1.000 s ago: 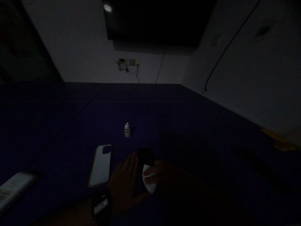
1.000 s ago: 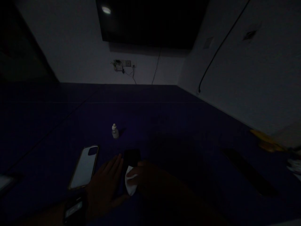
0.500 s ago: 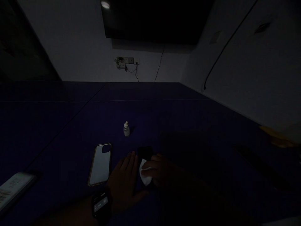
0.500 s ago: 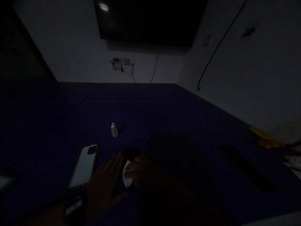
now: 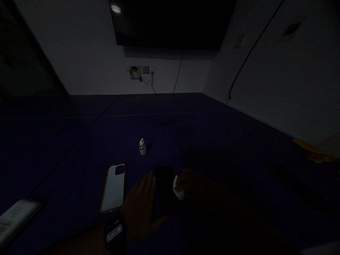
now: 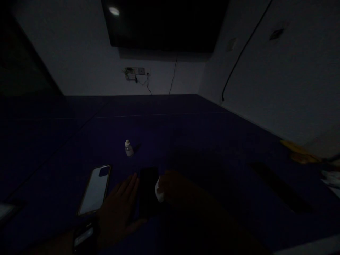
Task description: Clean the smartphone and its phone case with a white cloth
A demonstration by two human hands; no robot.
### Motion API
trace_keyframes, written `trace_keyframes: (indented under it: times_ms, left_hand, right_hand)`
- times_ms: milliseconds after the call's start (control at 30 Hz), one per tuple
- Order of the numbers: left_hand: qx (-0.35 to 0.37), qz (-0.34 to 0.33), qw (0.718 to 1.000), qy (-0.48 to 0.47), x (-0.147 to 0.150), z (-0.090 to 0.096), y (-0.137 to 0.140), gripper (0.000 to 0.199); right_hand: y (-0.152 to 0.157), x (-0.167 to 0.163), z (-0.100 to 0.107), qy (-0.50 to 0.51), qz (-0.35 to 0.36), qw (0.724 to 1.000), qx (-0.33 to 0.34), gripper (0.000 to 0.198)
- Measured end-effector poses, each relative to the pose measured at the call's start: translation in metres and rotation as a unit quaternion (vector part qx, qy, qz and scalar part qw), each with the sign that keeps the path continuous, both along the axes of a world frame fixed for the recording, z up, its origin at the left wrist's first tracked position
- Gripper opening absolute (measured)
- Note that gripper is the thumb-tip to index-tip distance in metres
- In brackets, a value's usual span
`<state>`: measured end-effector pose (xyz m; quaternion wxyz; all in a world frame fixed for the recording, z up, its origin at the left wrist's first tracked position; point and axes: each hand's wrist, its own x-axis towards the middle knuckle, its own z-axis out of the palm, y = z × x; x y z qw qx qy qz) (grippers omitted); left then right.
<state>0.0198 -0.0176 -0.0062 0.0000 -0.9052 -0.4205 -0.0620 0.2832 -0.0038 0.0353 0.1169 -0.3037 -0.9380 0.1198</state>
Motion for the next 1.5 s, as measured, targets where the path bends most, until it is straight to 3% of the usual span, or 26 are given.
trace_keyframes:
  times_ms: [167,367,567,767,1200,1500]
  left_hand:
    - [0.007,-0.002,1.0,-0.003,0.0,-0.003,0.0,0.107]
    - [0.02,-0.001,1.0,-0.008,-0.001,-0.005,0.0,0.106]
    - [0.009,-0.011,1.0,0.01,-0.001,0.001,0.0,0.105]
    - [0.015,-0.008,1.0,-0.003,-0.001,-0.002,0.001,0.105]
    - [0.03,-0.005,1.0,-0.01,0.0,-0.005,0.0,0.106]
    - [-0.005,-0.005,1.0,-0.01,0.002,0.001,0.0,0.106]
  right_hand:
    - [-0.005,-0.005,0.004,-0.009,0.019,0.999,-0.04,0.02]
    - [-0.002,-0.009,0.009,-0.007,-0.016,0.999,-0.031,0.027]
    - [-0.005,-0.015,0.009,0.0,0.022,0.999,-0.046,0.028]
    - [-0.004,-0.009,0.013,0.013,-0.018,0.999,-0.036,0.025]
    - [-0.003,-0.009,0.005,0.026,0.017,0.999,-0.039,0.025]
    - [-0.012,-0.001,0.009,0.013,0.013,0.999,-0.049,0.024]
